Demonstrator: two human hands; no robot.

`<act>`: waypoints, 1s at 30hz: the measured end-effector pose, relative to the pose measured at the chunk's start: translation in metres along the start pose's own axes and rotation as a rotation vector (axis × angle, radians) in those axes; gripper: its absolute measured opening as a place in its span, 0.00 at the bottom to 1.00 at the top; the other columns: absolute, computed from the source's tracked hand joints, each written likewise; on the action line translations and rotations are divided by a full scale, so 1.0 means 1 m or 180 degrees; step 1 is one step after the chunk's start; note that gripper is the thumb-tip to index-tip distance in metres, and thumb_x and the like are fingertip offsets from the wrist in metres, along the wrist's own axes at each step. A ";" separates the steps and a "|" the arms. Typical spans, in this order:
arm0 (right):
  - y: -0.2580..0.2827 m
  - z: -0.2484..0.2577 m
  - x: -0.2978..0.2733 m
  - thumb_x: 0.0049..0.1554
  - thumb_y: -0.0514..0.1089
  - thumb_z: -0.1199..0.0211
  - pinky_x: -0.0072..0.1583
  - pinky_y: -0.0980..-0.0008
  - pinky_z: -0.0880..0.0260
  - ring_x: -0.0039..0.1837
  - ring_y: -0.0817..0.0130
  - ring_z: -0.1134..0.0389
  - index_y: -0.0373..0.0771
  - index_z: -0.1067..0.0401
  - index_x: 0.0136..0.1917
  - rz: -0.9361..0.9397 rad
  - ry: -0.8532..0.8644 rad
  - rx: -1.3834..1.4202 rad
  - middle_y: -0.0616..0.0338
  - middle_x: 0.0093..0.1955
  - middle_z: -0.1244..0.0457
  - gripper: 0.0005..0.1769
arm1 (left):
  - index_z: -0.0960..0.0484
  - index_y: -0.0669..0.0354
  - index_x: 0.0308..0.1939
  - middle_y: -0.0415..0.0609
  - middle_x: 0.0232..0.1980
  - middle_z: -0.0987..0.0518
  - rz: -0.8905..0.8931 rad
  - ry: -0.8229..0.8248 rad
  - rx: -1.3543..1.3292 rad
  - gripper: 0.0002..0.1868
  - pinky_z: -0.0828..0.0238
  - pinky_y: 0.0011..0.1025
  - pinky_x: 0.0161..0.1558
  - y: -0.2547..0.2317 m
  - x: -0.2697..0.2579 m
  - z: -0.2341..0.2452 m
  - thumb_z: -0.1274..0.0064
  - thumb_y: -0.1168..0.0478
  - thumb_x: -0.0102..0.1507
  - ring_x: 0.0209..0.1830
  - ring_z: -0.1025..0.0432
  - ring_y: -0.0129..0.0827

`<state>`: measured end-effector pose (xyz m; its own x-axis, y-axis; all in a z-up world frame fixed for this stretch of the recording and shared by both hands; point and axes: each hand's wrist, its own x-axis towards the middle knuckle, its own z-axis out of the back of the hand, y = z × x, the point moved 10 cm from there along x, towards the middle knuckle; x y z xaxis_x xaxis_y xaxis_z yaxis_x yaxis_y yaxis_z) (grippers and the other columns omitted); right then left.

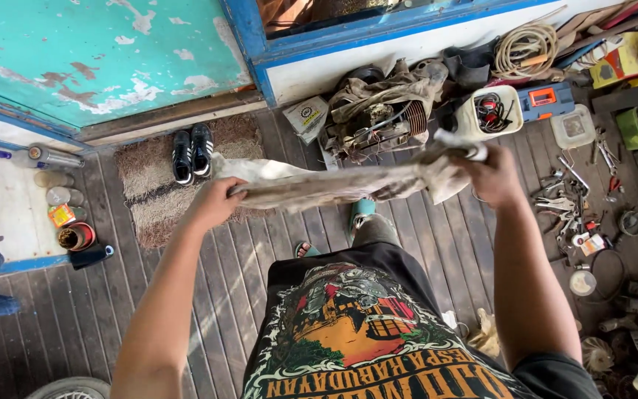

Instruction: The recorder cleans the front of a moped with a cloth and then organizes various mechanical tools and engine parts in a workshop area.

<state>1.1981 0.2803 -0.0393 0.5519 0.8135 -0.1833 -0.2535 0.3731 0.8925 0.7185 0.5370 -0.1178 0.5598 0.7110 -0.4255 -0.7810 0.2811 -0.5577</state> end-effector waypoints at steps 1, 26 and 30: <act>-0.005 0.007 0.010 0.59 0.37 0.36 0.55 0.72 0.25 0.51 0.73 0.27 0.32 0.24 0.57 -0.0001 0.0018 0.0006 0.58 0.52 0.29 0.13 | 0.16 0.50 0.54 0.48 0.40 0.16 0.0019 -0.0004 0.0002 0.12 0.28 0.35 0.39 -0.003 0.001 0.001 0.45 0.58 0.66 0.35 0.24 0.37; -0.015 0.303 0.429 0.67 0.39 0.33 0.53 0.64 0.43 0.50 0.66 0.44 0.30 0.37 0.52 0.1166 -0.1347 0.0703 0.58 0.47 0.42 0.14 | 0.17 0.60 0.45 0.52 0.48 0.24 -0.1491 -0.2484 0.1099 0.08 0.32 0.47 0.53 -0.326 0.270 0.162 0.41 0.67 0.61 0.53 0.28 0.49; -0.001 0.298 0.384 0.64 0.36 0.33 0.60 0.69 0.33 0.55 0.72 0.36 0.34 0.31 0.57 0.1342 -0.1318 0.1163 0.64 0.53 0.34 0.11 | 0.18 0.59 0.46 0.51 0.49 0.24 -0.1440 -0.2249 0.1008 0.10 0.33 0.45 0.54 -0.346 0.280 0.129 0.40 0.66 0.60 0.55 0.29 0.48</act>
<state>1.6473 0.4594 0.0118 0.7411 0.5918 0.3171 -0.2693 -0.1706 0.9478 1.1094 0.7220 0.0477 0.6133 0.6905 0.3836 -0.6253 0.7211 -0.2983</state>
